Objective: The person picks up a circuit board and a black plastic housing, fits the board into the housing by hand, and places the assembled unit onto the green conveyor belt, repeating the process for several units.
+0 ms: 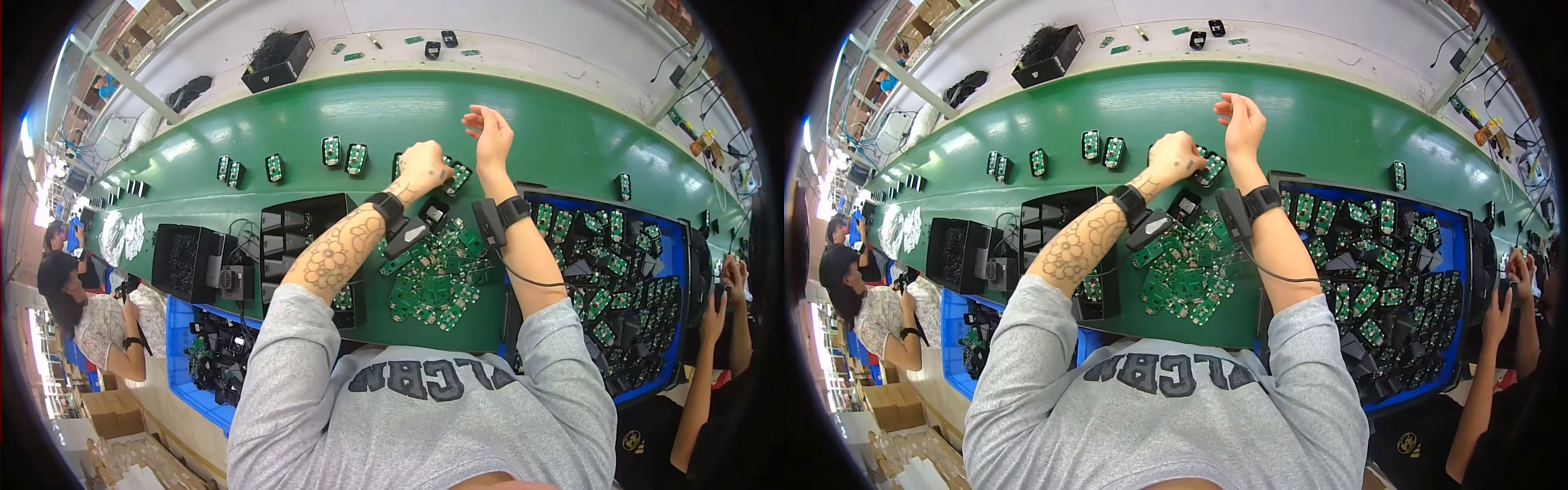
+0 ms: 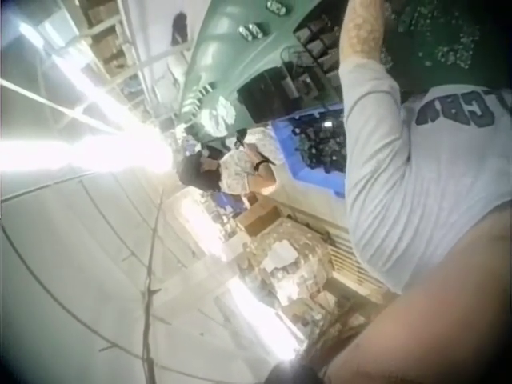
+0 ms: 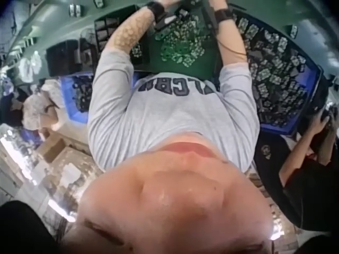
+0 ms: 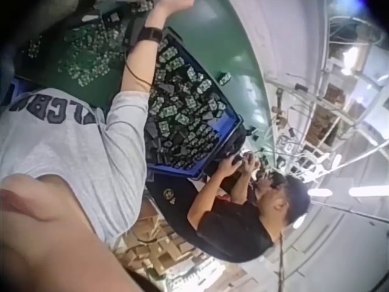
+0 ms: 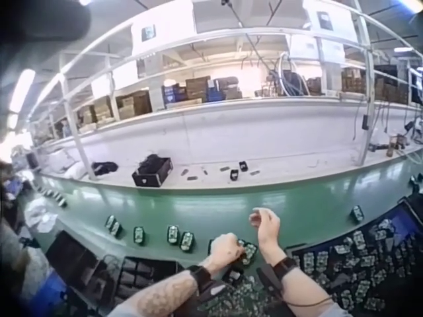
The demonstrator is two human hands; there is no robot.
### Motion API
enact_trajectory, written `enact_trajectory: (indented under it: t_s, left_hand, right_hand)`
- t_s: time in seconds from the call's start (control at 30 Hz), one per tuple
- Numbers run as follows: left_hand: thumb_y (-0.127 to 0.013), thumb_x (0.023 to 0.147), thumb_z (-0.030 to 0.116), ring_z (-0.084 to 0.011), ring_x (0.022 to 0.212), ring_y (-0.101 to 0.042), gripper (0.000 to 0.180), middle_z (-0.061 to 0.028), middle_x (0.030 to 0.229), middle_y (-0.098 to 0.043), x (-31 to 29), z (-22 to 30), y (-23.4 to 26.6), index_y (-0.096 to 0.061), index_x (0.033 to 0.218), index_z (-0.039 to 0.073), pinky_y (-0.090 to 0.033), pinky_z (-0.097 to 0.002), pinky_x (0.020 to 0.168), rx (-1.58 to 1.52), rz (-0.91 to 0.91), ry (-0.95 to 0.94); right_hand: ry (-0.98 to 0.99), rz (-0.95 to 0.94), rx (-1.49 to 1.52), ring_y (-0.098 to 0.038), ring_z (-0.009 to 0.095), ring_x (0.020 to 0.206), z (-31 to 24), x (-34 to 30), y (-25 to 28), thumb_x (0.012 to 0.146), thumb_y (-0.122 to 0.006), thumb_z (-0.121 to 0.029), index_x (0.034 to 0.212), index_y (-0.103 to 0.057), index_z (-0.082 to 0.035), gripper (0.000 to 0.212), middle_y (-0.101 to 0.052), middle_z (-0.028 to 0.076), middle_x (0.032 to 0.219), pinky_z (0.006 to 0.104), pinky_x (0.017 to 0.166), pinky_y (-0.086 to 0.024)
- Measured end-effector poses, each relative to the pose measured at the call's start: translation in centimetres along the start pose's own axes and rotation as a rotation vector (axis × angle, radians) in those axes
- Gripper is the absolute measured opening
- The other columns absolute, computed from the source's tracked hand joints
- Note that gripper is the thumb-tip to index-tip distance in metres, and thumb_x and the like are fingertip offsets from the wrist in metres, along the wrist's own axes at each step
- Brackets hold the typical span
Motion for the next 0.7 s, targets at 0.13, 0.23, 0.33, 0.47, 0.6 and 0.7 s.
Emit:
enact_trajectory:
  t_s: [0.13, 0.23, 0.33, 0.47, 0.6, 0.7]
  left_hand:
    - [-0.076, 0.068, 0.028, -0.0338, 0.078, -0.071, 0.027, -0.0196, 0.077, -0.070, 0.1, 2.4, -0.4, -0.073, 0.076, 0.003, -0.056, -0.0389, 0.071, 0.053, -0.021, -0.002]
    - [-0.074, 0.071, 0.026, -0.0286, 0.071, -0.072, 0.025, -0.0178, 0.073, -0.070, 0.5, 1.9, -1.4, -0.071, 0.072, 0.001, -0.057, -0.0363, 0.067, 0.010, -0.029, 0.048]
    - [-0.073, 0.074, 0.023, -0.0224, 0.062, -0.071, 0.022, -0.0136, 0.068, -0.070, 1.0, 0.9, -2.6, -0.070, 0.074, 0.000, -0.056, -0.0334, 0.063, -0.247, -0.151, 0.097]
    - [-0.072, 0.075, 0.022, -0.0174, 0.055, -0.069, 0.021, -0.0106, 0.063, -0.069, 1.0, 0.8, -3.0, -0.068, 0.077, 0.001, -0.056, -0.0307, 0.060, -0.327, -0.104, 0.089]
    - [-0.072, 0.075, 0.023, -0.0234, 0.061, -0.069, 0.022, -0.0102, 0.066, -0.069, 0.3, 0.9, -1.7, -0.066, 0.079, 0.002, -0.056, -0.0336, 0.065, -0.309, 0.005, -0.088]
    - [-0.076, 0.072, 0.022, -0.0316, 0.088, -0.066, 0.035, -0.0149, 0.092, -0.069, -0.6, 1.7, -0.4, -0.064, 0.097, 0.001, -0.053, -0.0396, 0.081, -0.106, 0.052, -0.260]
  right_hand:
    - [-0.021, 0.023, 0.013, -0.066, 0.015, 0.074, -0.1, 0.0, 0.4, 0.097, -0.051, -0.024, 0.095, -0.069, -0.001, 0.029, -0.069, 0.006, 0.081, 0.0267, 0.065, -0.050]
    - [-0.026, 0.026, 0.019, -0.066, 0.015, 0.072, -0.1, 0.0, 0.3, 0.097, -0.051, -0.023, 0.094, -0.069, -0.001, 0.029, -0.069, 0.006, 0.079, 0.0266, 0.064, -0.050]
    - [-0.031, 0.028, 0.024, -0.066, 0.015, 0.072, 0.1, 0.1, 0.4, 0.096, -0.052, -0.022, 0.093, -0.069, -0.001, 0.027, -0.069, 0.006, 0.079, 0.0264, 0.065, -0.050]
    - [0.041, -0.020, -0.297, -0.067, 0.021, 0.071, 0.8, 0.6, 1.1, 0.090, -0.056, -0.020, 0.096, -0.069, -0.002, 0.024, -0.070, 0.009, 0.079, 0.0301, 0.068, -0.052]
    - [0.102, -0.162, -0.769, -0.067, 0.030, 0.084, 1.4, -1.2, -0.6, 0.084, -0.057, -0.020, 0.098, -0.070, -0.005, 0.024, -0.071, 0.013, 0.087, 0.0368, 0.079, -0.052]
    - [0.078, -0.257, -1.149, -0.054, 0.037, 0.114, 1.7, -1.0, -0.1, 0.082, -0.057, -0.024, 0.107, -0.068, -0.008, 0.031, -0.063, 0.017, 0.118, 0.0448, 0.098, -0.045]
Point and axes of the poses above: each hand's wrist, its own x-axis towards the middle knuckle, its own y-axis out of the back of the hand, z = x × y, the point moved 6 cm from there along x, towards the middle knuckle
